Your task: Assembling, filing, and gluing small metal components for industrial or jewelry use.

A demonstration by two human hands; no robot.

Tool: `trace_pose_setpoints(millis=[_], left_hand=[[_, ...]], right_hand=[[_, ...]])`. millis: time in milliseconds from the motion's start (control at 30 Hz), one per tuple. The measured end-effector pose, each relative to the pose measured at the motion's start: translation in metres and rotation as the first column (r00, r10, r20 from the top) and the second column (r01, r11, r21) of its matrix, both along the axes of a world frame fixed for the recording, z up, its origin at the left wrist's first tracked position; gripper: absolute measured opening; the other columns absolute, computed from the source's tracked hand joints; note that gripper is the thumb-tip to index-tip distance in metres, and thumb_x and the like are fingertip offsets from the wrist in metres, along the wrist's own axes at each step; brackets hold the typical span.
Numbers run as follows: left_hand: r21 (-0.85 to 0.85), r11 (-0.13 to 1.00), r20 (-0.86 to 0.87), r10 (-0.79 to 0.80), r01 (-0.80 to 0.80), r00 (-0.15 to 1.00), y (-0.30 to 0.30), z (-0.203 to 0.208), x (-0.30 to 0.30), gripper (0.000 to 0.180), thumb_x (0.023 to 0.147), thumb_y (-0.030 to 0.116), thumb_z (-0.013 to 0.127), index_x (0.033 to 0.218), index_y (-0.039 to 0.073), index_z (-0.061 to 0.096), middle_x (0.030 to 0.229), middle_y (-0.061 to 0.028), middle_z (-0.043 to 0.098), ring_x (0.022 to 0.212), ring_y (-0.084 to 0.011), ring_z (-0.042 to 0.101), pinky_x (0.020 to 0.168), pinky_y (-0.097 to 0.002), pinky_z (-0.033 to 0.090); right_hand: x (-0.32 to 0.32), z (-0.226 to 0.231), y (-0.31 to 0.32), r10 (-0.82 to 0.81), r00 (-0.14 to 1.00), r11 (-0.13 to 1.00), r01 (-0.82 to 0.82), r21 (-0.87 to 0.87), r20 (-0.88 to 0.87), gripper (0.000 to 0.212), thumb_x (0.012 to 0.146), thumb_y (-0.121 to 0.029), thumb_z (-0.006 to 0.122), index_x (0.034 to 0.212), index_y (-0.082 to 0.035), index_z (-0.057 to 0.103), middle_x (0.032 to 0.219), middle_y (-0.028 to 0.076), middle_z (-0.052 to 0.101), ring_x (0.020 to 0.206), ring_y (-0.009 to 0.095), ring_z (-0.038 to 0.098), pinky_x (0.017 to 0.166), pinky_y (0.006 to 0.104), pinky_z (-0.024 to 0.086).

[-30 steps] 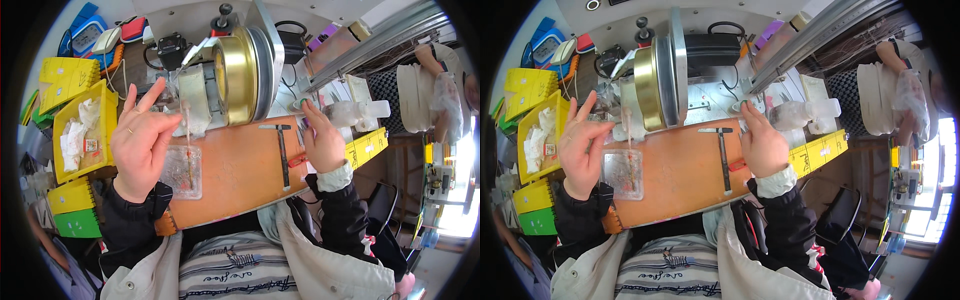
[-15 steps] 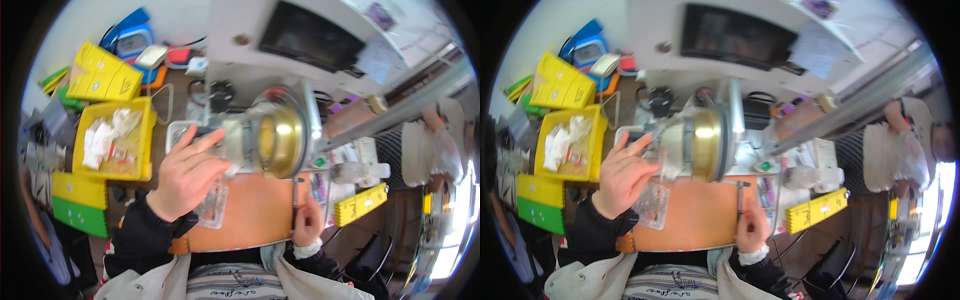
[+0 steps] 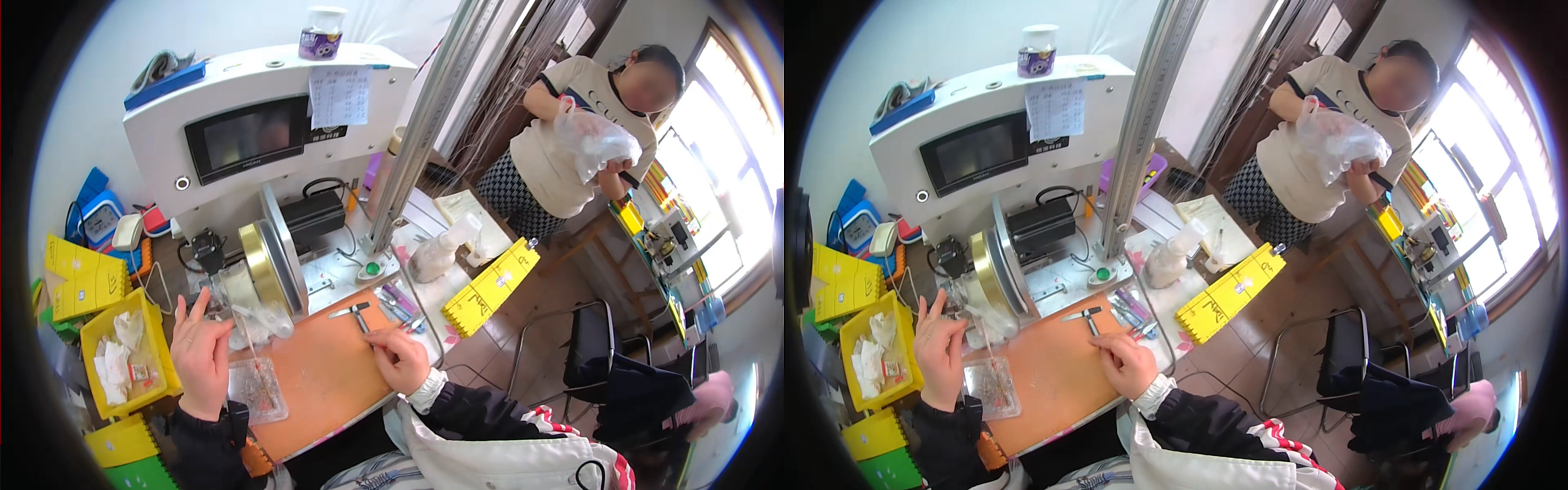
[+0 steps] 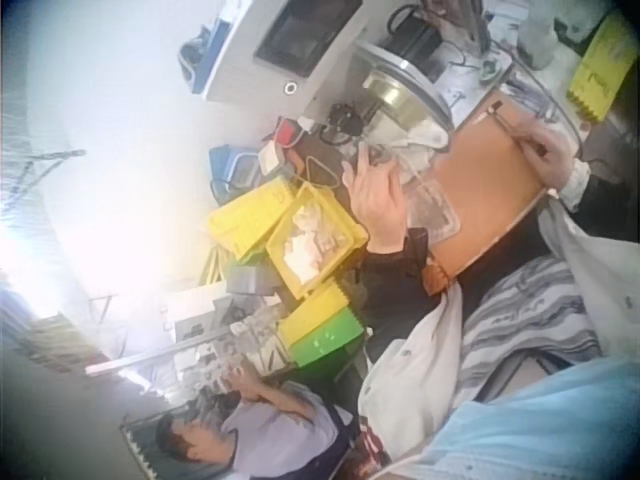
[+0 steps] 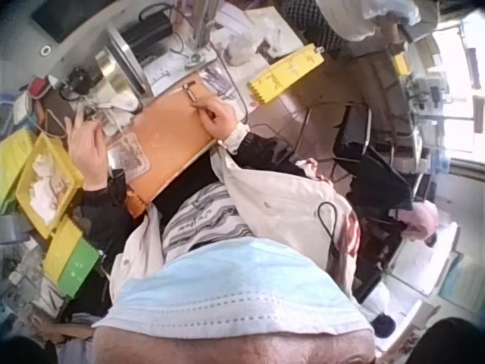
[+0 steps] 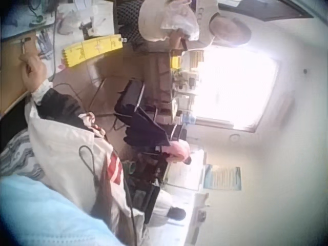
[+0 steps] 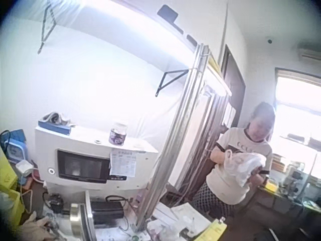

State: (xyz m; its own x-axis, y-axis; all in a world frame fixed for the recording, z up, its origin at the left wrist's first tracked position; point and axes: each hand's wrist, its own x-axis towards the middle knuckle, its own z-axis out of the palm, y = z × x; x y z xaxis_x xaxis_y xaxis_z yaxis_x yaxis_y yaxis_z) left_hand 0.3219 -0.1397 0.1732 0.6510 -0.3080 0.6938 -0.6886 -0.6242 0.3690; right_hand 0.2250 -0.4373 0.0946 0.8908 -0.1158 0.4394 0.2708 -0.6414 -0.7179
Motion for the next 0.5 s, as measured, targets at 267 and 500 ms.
trace_pose_setpoints(millis=[267,500], left_hand=[[-0.018,1.000,-0.002,0.009,-0.009,1.000,0.0019,-0.0009,-0.0015,0.009,0.080,-0.007,0.062,0.081,0.002,0.061,0.078,-0.0149,0.061,0.114,-0.0419,0.061,0.108,-0.0575,0.034],[-0.025,1.000,-0.017,0.002,-0.002,1.000,-0.0011,-0.0002,-0.0043,0.009,0.081,-0.006,0.061,0.081,0.003,0.061,0.080,-0.0147,0.061,0.115,-0.0419,0.061,0.109,-0.0572,0.033]], right_hand=[[-0.0015,0.0056,0.0037,0.006,0.997,0.998,-0.011,-0.058,-0.079,0.017,0.083,-0.001,0.063,0.097,-0.007,0.070,0.098,0.007,0.070,0.060,0.018,0.063,0.056,0.0277,0.050],[-0.0045,-0.0020,0.0013,0.045,0.999,0.999,-0.045,-0.011,-0.005,0.018,0.081,0.004,0.062,0.094,-0.005,0.070,0.094,0.008,0.071,0.057,0.015,0.060,0.052,0.0254,0.047]])
